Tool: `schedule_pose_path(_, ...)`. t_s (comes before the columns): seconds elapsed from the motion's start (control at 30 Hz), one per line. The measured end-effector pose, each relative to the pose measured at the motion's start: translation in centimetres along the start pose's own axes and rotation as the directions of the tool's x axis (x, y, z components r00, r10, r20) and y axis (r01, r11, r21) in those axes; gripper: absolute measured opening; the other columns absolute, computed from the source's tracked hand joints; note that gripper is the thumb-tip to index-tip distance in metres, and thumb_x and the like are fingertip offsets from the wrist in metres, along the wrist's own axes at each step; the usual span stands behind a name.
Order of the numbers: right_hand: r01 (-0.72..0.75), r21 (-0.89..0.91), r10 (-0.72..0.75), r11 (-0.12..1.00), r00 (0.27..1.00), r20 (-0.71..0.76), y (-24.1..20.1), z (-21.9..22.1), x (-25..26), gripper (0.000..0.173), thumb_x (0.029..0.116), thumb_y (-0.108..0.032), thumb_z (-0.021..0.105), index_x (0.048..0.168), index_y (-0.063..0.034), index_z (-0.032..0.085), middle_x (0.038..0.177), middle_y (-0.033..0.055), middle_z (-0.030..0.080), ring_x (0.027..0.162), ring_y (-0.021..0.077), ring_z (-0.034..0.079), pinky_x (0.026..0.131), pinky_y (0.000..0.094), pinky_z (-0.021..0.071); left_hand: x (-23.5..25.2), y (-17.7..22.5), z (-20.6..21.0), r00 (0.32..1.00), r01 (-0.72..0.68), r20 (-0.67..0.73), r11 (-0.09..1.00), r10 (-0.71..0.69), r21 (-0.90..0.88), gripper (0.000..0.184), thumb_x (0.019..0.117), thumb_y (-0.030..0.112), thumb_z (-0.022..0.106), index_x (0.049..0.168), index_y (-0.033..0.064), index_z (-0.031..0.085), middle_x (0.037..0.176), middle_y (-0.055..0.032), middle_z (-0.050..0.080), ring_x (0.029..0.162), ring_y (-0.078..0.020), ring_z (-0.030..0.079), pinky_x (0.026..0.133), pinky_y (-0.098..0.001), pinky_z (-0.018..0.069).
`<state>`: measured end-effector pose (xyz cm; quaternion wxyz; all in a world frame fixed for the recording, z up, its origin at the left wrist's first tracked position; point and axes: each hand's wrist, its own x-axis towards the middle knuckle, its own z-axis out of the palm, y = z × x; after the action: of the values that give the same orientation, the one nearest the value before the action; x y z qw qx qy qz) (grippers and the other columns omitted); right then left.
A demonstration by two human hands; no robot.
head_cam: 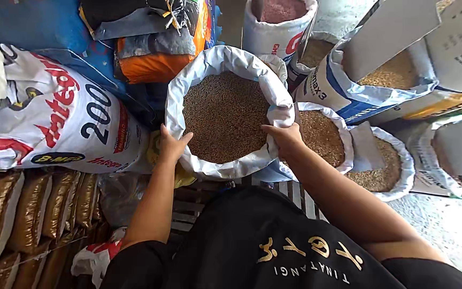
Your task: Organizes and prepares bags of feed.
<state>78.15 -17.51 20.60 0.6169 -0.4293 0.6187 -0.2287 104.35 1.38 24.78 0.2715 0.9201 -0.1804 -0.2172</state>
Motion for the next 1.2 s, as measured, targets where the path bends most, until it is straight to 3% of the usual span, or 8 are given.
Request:
schedule_pose_path(0.27, 0.055, 0.431, -0.219, 0.901, 0.915, 0.340, 2.2, -4.6, 2.0, 0.055, 0.0744, 0.004, 0.053, 0.126, -0.0140, 0.046, 0.102, 0.0015, 0.065, 0.086, 0.0114, 0.068, 0.070, 0.0367, 0.0601, 1.7, -5.0, -1.1, 0.994, 0.104, 0.103, 0.693, -0.043, -0.713, 0.063, 0.0882, -0.001, 0.064, 0.147, 0.0057, 0.043, 0.125, -0.0174, 0.064, 0.104, -0.0245, 0.068, 0.086, -0.0437, 0.0591)
schedule_pose_path(0.37, 0.118, 0.200, -0.178, 0.973, 0.933, 0.314, 0.8, -5.2, 2.7, 0.061, 0.0742, 0.001, 0.066, 0.131, -0.0089, 0.046, 0.104, 0.0093, 0.066, 0.087, 0.0185, 0.069, 0.070, 0.0406, 0.0607, 2.0, -3.9, -2.2, 0.993, 0.095, 0.104, 0.868, -0.050, -0.487, 0.065, 0.0895, 0.007, 0.073, 0.148, 0.0042, 0.045, 0.130, -0.0204, 0.064, 0.114, -0.0298, 0.066, 0.095, -0.0492, 0.0568)
schedule_pose_path(0.43, 0.192, -0.134, -0.153, 0.972, 0.954, 0.258, -1.9, -5.5, 2.6, 0.096, 0.0786, -0.015, 0.084, 0.155, -0.0059, 0.025, 0.136, 0.0230, 0.055, 0.115, 0.0326, 0.062, 0.091, 0.0521, 0.0561, 2.2, -1.1, -3.1, 0.997, 0.009, 0.072, 0.987, 0.003, -0.161, 0.079, 0.0848, 0.020, 0.085, 0.149, -0.0012, 0.043, 0.135, -0.0286, 0.059, 0.126, -0.0409, 0.059, 0.106, -0.0608, 0.0477)
schedule_pose_path(0.57, 0.307, -0.636, -0.290, 0.708, 0.948, 0.135, -6.7, -2.8, 2.7, 0.131, 0.0668, -0.055, 0.091, 0.163, -0.0057, 0.017, 0.151, 0.0375, 0.037, 0.130, 0.0554, 0.048, 0.100, 0.0716, 0.0431, 2.4, 5.2, -1.5, 0.999, -0.023, -0.015, 0.951, 0.029, 0.310, 0.123, 0.0755, 0.056, 0.087, 0.161, -0.0014, 0.019, 0.141, -0.0388, 0.050, 0.129, -0.0543, 0.052, 0.105, -0.0701, 0.0432)
schedule_pose_path(0.63, 0.279, -0.751, -0.276, 0.599, 0.952, 0.134, -7.8, -1.2, 3.1, 0.127, 0.0677, -0.047, 0.093, 0.161, -0.0031, 0.018, 0.143, 0.0376, 0.045, 0.124, 0.0551, 0.054, 0.096, 0.0709, 0.0466, 3.2, 6.7, -0.2, 0.998, 0.006, -0.056, 0.898, 0.021, 0.440, 0.126, 0.0770, 0.047, 0.088, 0.164, 0.0017, 0.009, 0.141, -0.0378, 0.050, 0.126, -0.0520, 0.056, 0.101, -0.0662, 0.0478)
schedule_pose_path(0.87, 0.222, -0.760, -0.217, 0.610, 0.970, 0.109, -8.1, -5.7, 7.2, 0.047, 0.0826, -0.020, 0.079, 0.118, 0.0067, 0.065, 0.118, 0.0366, 0.062, 0.115, 0.0550, 0.059, 0.090, 0.0776, 0.0441, 8.4, 1.4, -5.5, 0.998, -0.014, -0.061, 0.958, 0.033, 0.287, 0.056, 0.0871, 0.020, 0.078, 0.134, -0.0042, 0.059, 0.126, -0.0351, 0.062, 0.121, -0.0524, 0.059, 0.100, -0.0723, 0.0448)
schedule_pose_path(1.07, 0.349, -0.856, -0.291, 0.382, 0.924, 0.247, -13.0, -1.4, 5.5, 0.105, 0.0717, -0.025, 0.091, 0.158, -0.0073, 0.035, 0.142, 0.0376, 0.048, 0.133, 0.0596, 0.043, 0.097, 0.0808, 0.0362, 7.9, 6.5, -5.7, 0.963, -0.256, 0.033, 0.876, 0.266, 0.408, 0.097, 0.0799, 0.031, 0.088, 0.155, -0.0004, 0.036, 0.137, -0.0372, 0.054, 0.125, -0.0553, 0.055, 0.100, -0.0717, 0.0457)
schedule_pose_path(1.2, 0.446, -0.837, -0.402, 0.316, 0.862, 0.308, -15.4, 6.3, 7.2, 0.121, 0.0652, -0.045, 0.094, 0.160, -0.0072, 0.029, 0.139, 0.0349, 0.054, 0.128, 0.0566, 0.050, 0.100, 0.0793, 0.0356, 9.4, 11.7, -2.3, 0.892, -0.428, 0.069, 0.787, 0.446, 0.445, 0.089, 0.0853, 0.044, 0.082, 0.149, -0.0058, 0.045, 0.141, -0.0342, 0.052, 0.132, -0.0511, 0.051, 0.110, -0.0676, 0.0390)
